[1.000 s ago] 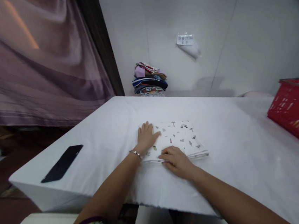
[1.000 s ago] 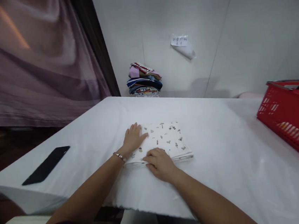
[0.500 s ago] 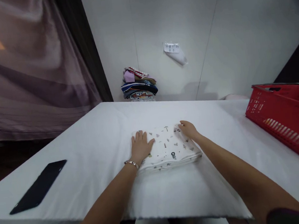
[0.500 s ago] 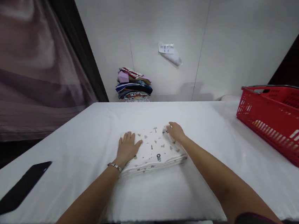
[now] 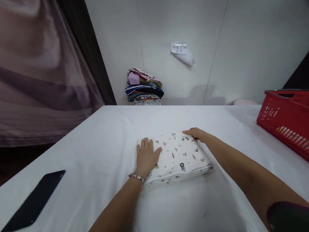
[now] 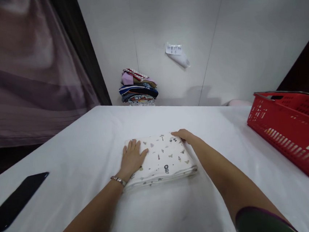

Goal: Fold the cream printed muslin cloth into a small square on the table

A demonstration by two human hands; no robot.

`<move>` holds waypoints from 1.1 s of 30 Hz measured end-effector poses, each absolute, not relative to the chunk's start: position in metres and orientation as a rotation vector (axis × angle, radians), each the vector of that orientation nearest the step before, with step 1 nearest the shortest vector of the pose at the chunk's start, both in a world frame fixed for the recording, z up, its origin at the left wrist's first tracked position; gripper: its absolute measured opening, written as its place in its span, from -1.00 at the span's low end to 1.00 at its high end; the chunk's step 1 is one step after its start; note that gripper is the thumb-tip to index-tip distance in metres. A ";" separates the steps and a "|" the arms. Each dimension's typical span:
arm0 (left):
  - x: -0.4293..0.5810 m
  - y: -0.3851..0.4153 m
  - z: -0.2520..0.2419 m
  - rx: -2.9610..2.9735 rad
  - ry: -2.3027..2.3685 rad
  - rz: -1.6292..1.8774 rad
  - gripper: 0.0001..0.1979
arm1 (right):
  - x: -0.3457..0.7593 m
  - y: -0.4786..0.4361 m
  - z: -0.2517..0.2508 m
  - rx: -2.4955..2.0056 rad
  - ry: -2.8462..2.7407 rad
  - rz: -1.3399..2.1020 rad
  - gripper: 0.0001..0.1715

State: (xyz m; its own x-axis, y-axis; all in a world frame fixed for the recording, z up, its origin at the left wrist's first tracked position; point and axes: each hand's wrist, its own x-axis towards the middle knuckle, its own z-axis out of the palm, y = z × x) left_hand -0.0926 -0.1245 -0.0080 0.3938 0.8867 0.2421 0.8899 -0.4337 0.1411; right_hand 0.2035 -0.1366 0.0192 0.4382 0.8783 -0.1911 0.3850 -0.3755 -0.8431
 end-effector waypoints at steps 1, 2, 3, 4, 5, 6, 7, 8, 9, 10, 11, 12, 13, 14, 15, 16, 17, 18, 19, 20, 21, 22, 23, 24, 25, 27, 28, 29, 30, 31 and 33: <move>-0.093 -0.124 -0.008 -2.608 -1.664 -0.441 -0.34 | 0.203 -0.137 0.019 -1.933 -1.066 0.850 -0.42; -0.092 -0.124 -0.009 -2.604 -1.666 -0.436 -0.34 | 0.201 -0.138 0.018 -1.922 -1.068 0.861 -0.38; -0.092 -0.124 -0.009 -2.601 -1.667 -0.430 -0.34 | 0.199 -0.138 0.017 -1.913 -1.070 0.865 -0.36; -0.092 -0.124 -0.008 -2.599 -1.670 -0.424 -0.34 | 0.198 -0.138 0.015 -1.903 -1.074 0.848 -0.35; -0.092 -0.125 -0.008 -2.602 -1.669 -0.422 -0.34 | 0.196 -0.139 0.013 -1.896 -1.078 0.819 -0.36; -0.092 -0.125 -0.007 -2.614 -1.660 -0.421 -0.35 | 0.196 -0.139 0.010 -1.893 -1.082 0.780 -0.38; -0.092 -0.126 -0.006 -2.631 -1.647 -0.423 -0.37 | 0.195 -0.139 0.007 -1.895 -1.085 0.737 -0.41; -0.091 -0.127 -0.005 -2.651 -1.634 -0.425 -0.39 | 0.196 -0.138 0.004 -1.902 -1.088 0.692 -0.44; -0.091 -0.127 -0.005 -2.667 -1.628 -0.425 -0.40 | 0.197 -0.138 0.000 -1.914 -1.091 0.648 -0.47; -0.091 -0.128 -0.004 -2.680 -1.626 -0.420 -0.41 | 0.199 -0.138 -0.003 -1.929 -1.093 0.611 -0.48; -0.090 -0.128 -0.003 -2.684 -1.630 -0.414 -0.42 | 0.200 -0.138 -0.005 -1.944 -1.096 0.582 -0.48; -0.090 -0.129 -0.003 -2.679 -1.635 -0.408 -0.42 | 0.202 -0.138 -0.007 -1.957 -1.101 0.564 -0.47; -0.089 -0.129 -0.003 -2.671 -1.638 -0.400 -0.41 | 0.203 -0.138 -0.007 -1.965 -1.108 0.557 -0.46; -0.089 -0.129 -0.003 -2.663 -1.633 -0.392 -0.41 | 0.204 -0.138 -0.007 -1.970 -1.114 0.563 -0.44; -0.088 -0.130 -0.002 -2.656 -1.626 -0.384 -0.41 | 0.205 -0.139 -0.006 -1.972 -1.121 0.580 -0.42; -0.088 -0.130 -0.002 -2.649 -1.623 -0.374 -0.40 | 0.206 -0.139 -0.004 -1.973 -1.126 0.606 -0.40; -0.088 -0.130 -0.002 -2.644 -1.625 -0.364 -0.40 | 0.207 -0.141 -0.001 -1.973 -1.127 0.637 -0.38; -0.087 -0.130 -0.001 -2.641 -1.634 -0.353 -0.40 | 0.207 -0.142 0.002 -1.973 -1.122 0.670 -0.36; -0.087 -0.130 -0.001 -2.639 -1.646 -0.343 -0.40 | 0.207 -0.145 0.006 -1.973 -1.112 0.702 -0.33; -0.086 -0.129 -0.001 -2.638 -1.660 -0.336 -0.40 | 0.207 -0.148 0.009 -1.974 -1.100 0.730 -0.30; -0.086 -0.129 -0.001 -2.637 -1.675 -0.330 -0.39 | 0.206 -0.152 0.011 -1.977 -1.087 0.754 -0.27; -0.085 -0.129 -0.001 -2.637 -1.690 -0.324 -0.39 | 0.205 -0.157 0.013 -1.981 -1.075 0.774 -0.23; -0.085 -0.129 -0.001 -2.639 -1.703 -0.318 -0.38 | 0.203 -0.162 0.014 -1.990 -1.066 0.796 -0.19; -0.085 -0.128 -0.001 -2.641 -1.714 -0.310 -0.38 | 0.201 -0.168 0.015 -1.999 -1.065 0.821 -0.15; -0.084 -0.128 -0.001 -2.645 -1.724 -0.302 -0.37 | 0.199 -0.175 0.015 -2.006 -1.074 0.842 -0.10; -0.084 -0.128 0.000 -2.652 -1.735 -0.286 -0.37 | 0.195 -0.188 0.013 -2.016 -1.115 0.875 -0.05; -0.083 -0.128 0.000 -2.653 -1.738 -0.281 -0.37 | 0.194 -0.194 0.012 -2.022 -1.138 0.883 -0.03; -0.083 -0.128 0.000 -2.654 -1.742 -0.277 -0.37 | 0.193 -0.200 0.010 -2.025 -1.161 0.886 -0.02; -0.083 -0.128 0.001 -2.653 -1.745 -0.274 -0.37 | 0.193 -0.204 0.007 -2.023 -1.177 0.883 0.00; -0.083 -0.129 0.001 -2.652 -1.747 -0.273 -0.37 | 0.194 -0.207 0.005 -2.019 -1.189 0.878 0.01; -0.083 -0.129 0.002 -2.648 -1.748 -0.273 -0.37 | 0.195 -0.210 0.000 -2.012 -1.213 0.844 0.02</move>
